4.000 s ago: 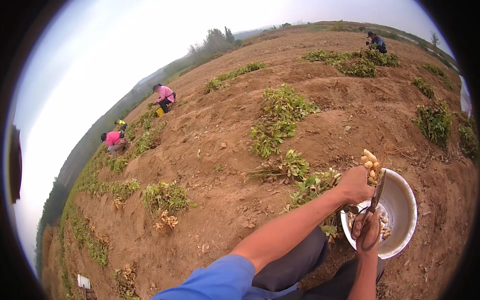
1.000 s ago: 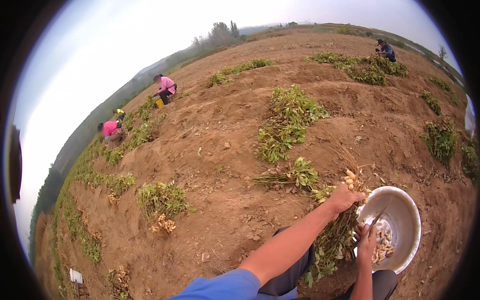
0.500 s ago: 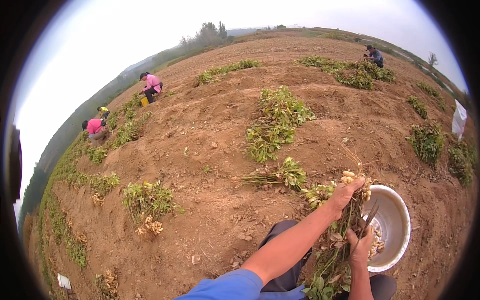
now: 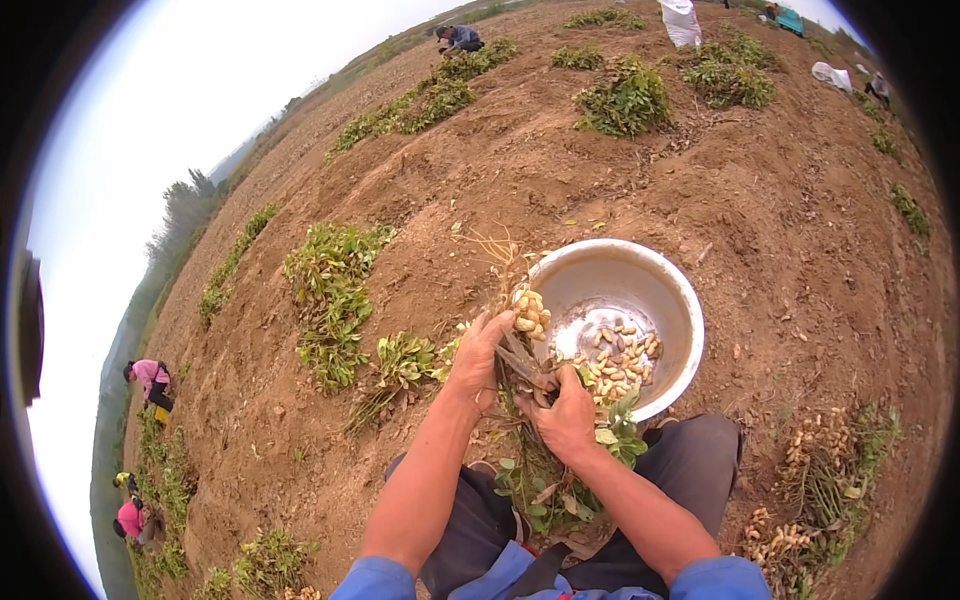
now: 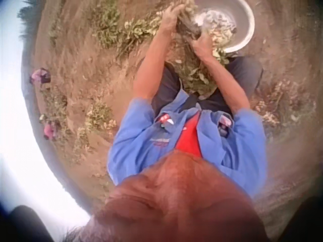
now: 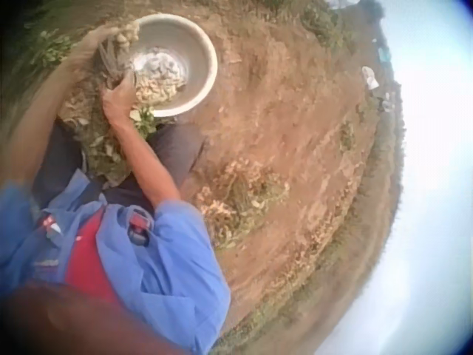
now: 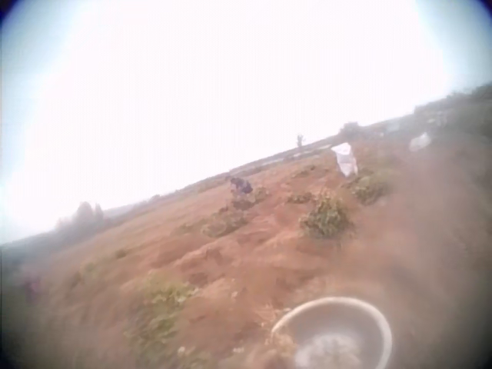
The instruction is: The person sits on the ground in a field and uses a knife to cut peanut pods from the plant stems, placing the pods into a white bowl. Other workers are visible in the background harvesting peanuts.
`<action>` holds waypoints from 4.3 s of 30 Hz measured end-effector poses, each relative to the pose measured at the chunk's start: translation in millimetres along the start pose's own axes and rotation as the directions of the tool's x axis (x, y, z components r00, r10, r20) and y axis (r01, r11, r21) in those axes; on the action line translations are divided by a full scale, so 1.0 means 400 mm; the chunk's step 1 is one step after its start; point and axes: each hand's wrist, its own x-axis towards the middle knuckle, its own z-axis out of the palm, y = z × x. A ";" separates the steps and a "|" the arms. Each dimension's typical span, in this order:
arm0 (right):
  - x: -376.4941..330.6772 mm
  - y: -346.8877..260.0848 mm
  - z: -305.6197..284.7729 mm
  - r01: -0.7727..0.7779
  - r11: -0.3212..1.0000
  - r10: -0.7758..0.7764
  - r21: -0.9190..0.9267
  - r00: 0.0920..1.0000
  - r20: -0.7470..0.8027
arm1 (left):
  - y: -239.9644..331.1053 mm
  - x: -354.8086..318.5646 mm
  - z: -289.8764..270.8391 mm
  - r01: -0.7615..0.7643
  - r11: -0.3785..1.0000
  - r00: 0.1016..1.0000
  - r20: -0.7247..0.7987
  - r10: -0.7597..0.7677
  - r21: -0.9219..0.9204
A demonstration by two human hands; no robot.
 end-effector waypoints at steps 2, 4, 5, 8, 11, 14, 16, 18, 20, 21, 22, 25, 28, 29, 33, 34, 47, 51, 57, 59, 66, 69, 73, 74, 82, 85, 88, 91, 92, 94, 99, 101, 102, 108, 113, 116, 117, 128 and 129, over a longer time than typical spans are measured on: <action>-0.004 0.001 0.004 -0.019 0.998 0.016 0.063 0.999 0.044 | -0.002 0.017 0.006 0.030 0.999 0.999 -0.011 -0.030 0.039; -0.015 0.003 0.005 -0.009 0.994 0.000 0.107 0.997 0.082 | -0.005 0.036 0.005 0.024 0.998 0.999 0.022 -0.025 0.049; -0.016 -0.005 0.005 -0.001 0.987 -0.010 0.163 0.998 0.069 | 0.012 0.033 0.016 0.035 0.998 0.999 -0.006 -0.035 0.046; 0.010 -0.008 -0.032 0.049 0.989 -0.067 0.142 0.990 0.123 | 0.030 0.059 0.008 0.045 0.999 0.996 -0.075 -0.044 0.018; 0.036 -0.038 -0.105 0.105 0.988 -0.090 -0.117 0.988 0.125 | 0.044 0.068 0.007 0.007 1.000 0.995 -0.099 -0.008 -0.012; 0.047 -0.024 -0.152 0.246 0.910 -0.233 -0.335 0.969 0.078 | 0.069 0.085 -0.002 0.002 1.000 0.998 -0.058 -0.002 0.003; 0.046 -0.028 -0.179 0.280 0.868 -0.283 -0.410 0.957 0.055 | 0.062 0.111 -0.043 -0.014 1.000 1.000 0.023 0.013 0.014; 0.044 -0.025 -0.195 0.250 0.865 -0.246 -0.435 0.967 0.065 | 0.048 0.130 -0.057 -0.023 0.998 0.999 -0.036 0.025 0.053; 0.043 -0.027 -0.203 0.227 0.875 -0.219 -0.428 0.973 0.069 | 0.036 0.142 -0.075 -0.030 0.986 0.990 -0.134 0.052 0.163; 0.043 -0.044 -0.215 0.159 0.867 -0.139 -0.471 0.987 0.079 | 0.024 0.154 -0.093 -0.043 0.981 0.984 -0.163 0.074 0.191; 0.044 -0.051 -0.222 0.127 0.854 -0.121 -0.505 0.992 0.044 | 0.013 0.162 -0.105 -0.061 0.974 0.980 -0.174 0.101 0.217; 0.060 -0.065 -0.264 0.015 0.815 -0.024 -0.579 1.000 -0.007 | -0.004 0.173 -0.127 -0.076 0.936 0.957 -0.239 0.166 0.343; 0.061 -0.048 -0.306 0.209 0.821 -0.175 -0.531 0.978 0.115 | 0.003 0.166 -0.132 -0.014 0.927 0.956 -0.268 0.122 0.374; 0.056 -0.051 -0.333 0.297 0.815 -0.241 -0.497 0.955 0.175 | 0.019 0.150 -0.097 -0.002 0.964 0.978 -0.203 0.058 0.264; 0.057 -0.081 -0.319 0.355 0.895 -0.289 -0.270 0.923 0.255 | 0.062 0.118 -0.084 0.001 0.998 1.000 -0.030 0.001 0.056; 0.057 -0.084 -0.302 0.268 0.925 -0.198 -0.270 0.945 0.260 | 0.066 0.114 -0.080 -0.003 1.000 1.000 -0.021 0.004 0.019; 0.026 -0.046 -0.197 -0.203 0.937 0.052 0.286 0.887 0.459 | 0.038 0.126 -0.085 -0.349 0.795 0.933 0.106 0.343 0.497; 0.009 -0.046 -0.158 -0.569 0.643 0.107 0.514 0.730 0.675 | 0.046 0.107 -0.061 -0.358 0.725 0.926 0.125 0.356 0.588; 0.000 -0.042 -0.141 -0.611 0.595 0.119 0.523 0.710 0.695 | 0.086 0.039 0.029 -0.370 0.726 0.927 0.180 0.329 0.579; 0.001 -0.042 -0.139 -0.624 0.591 0.145 0.512 0.706 0.693 | 0.075 0.049 0.012 -0.374 0.727 0.927 0.216 0.306 0.576; -0.001 -0.052 -0.132 -0.693 0.472 0.179 0.544 0.680 0.711 | 0.041 0.061 0.013 -0.526 0.498 0.836 0.309 0.454 0.689; -0.004 -0.055 -0.142 -0.733 0.360 0.122 0.577 0.650 0.750 | 0.051 0.061 0.010 -0.456 0.561 0.877 0.240 0.417 0.691; -0.003 -0.057 -0.154 -0.760 0.313 0.089 0.570 0.621 0.779 | 0.062 0.067 -0.011 -0.457 0.573 0.877 0.236 0.418 0.681; -0.001 -0.055 -0.153 -0.757 0.315 0.094 0.572 0.625 0.775 | 0.061 0.067 -0.010 -0.467 0.572 0.873 0.248 0.421 0.674; 0.012 -0.045 -0.156 -0.722 0.337 0.118 0.604 0.669 0.734 | 0.048 0.029 0.046 -0.494 0.179 0.811 0.377 0.448 0.851; 0.017 -0.036 -0.160 -0.713 0.358 0.128 0.603 0.677 0.725 | 0.047 0.014 0.059 -0.528 0.027 0.772 0.467 0.431 0.849; 0.022 -0.032 -0.160 -0.654 0.449 0.115 0.610 0.719 0.686 | 0.045 0.006 0.058 -0.600 0.110 0.754 0.515 0.408 0.792; 0.034 -0.017 -0.169 -0.540 0.640 0.088 0.546 0.758 0.646 | 0.049 -0.003 0.053 -0.570 0.327 0.818 0.483 0.314 0.754; 0.038 -0.010 -0.172 -0.478 0.719 0.068 0.504 0.770 0.634 | 0.047 -0.003 0.046 -0.568 0.419 0.823 0.478 0.306 0.709; 0.043 -0.012 -0.182 -0.394 0.806 0.058 0.442 0.795 0.603 | 0.050 0.006 0.023 -0.503 0.548 0.857 0.468 0.215 0.669; 0.041 -0.031 -0.197 -0.341 0.863 0.062 0.373 0.803 0.592 | 0.072 0.000 0.015 -0.400 0.670 0.880 0.467 0.089 0.626; 0.039 -0.031 -0.199 -0.389 0.839 0.095 0.381 0.794 0.601 | 0.075 -0.004 0.022 -0.391 0.673 0.881 0.467 0.076 0.628; 0.037 -0.033 -0.196 -0.420 0.810 0.111 0.409 0.795 0.596 | 0.074 -0.006 0.028 -0.384 0.682 0.885 0.460 0.079 0.623; 0.037 -0.028 -0.178 -0.479 0.703 0.186 0.525 0.838 0.514 | 0.051 0.006 0.050 -0.352 0.638 0.924 0.364 0.120 0.684; 0.057 0.014 -0.168 -0.130 0.979 0.083 0.158 0.958 0.274 | -0.012 0.056 0.049 -0.152 0.778 0.981 0.191 0.042 0.610; 0.064 -0.037 -0.205 -0.076 0.997 0.076 -0.009 0.966 0.248 | -0.025 0.074 0.073 -0.098 0.850 0.980 0.198 -0.008 0.518; 0.070 -0.033 -0.215 -0.065 0.998 0.068 -0.021 0.967 0.246 | -0.012 0.072 0.094 -0.070 0.858 0.972 0.230 -0.057 0.508; 0.139 0.025 -0.254 -0.085 0.978 0.134 -0.191 0.958 0.255 | -0.062 0.158 0.156 -0.071 0.898 0.914 0.390 -0.117 0.435; 0.150 0.036 -0.254 -0.082 0.975 0.134 -0.206 0.957 0.257 | -0.070 0.175 0.155 -0.073 0.891 0.912 0.392 -0.123 0.448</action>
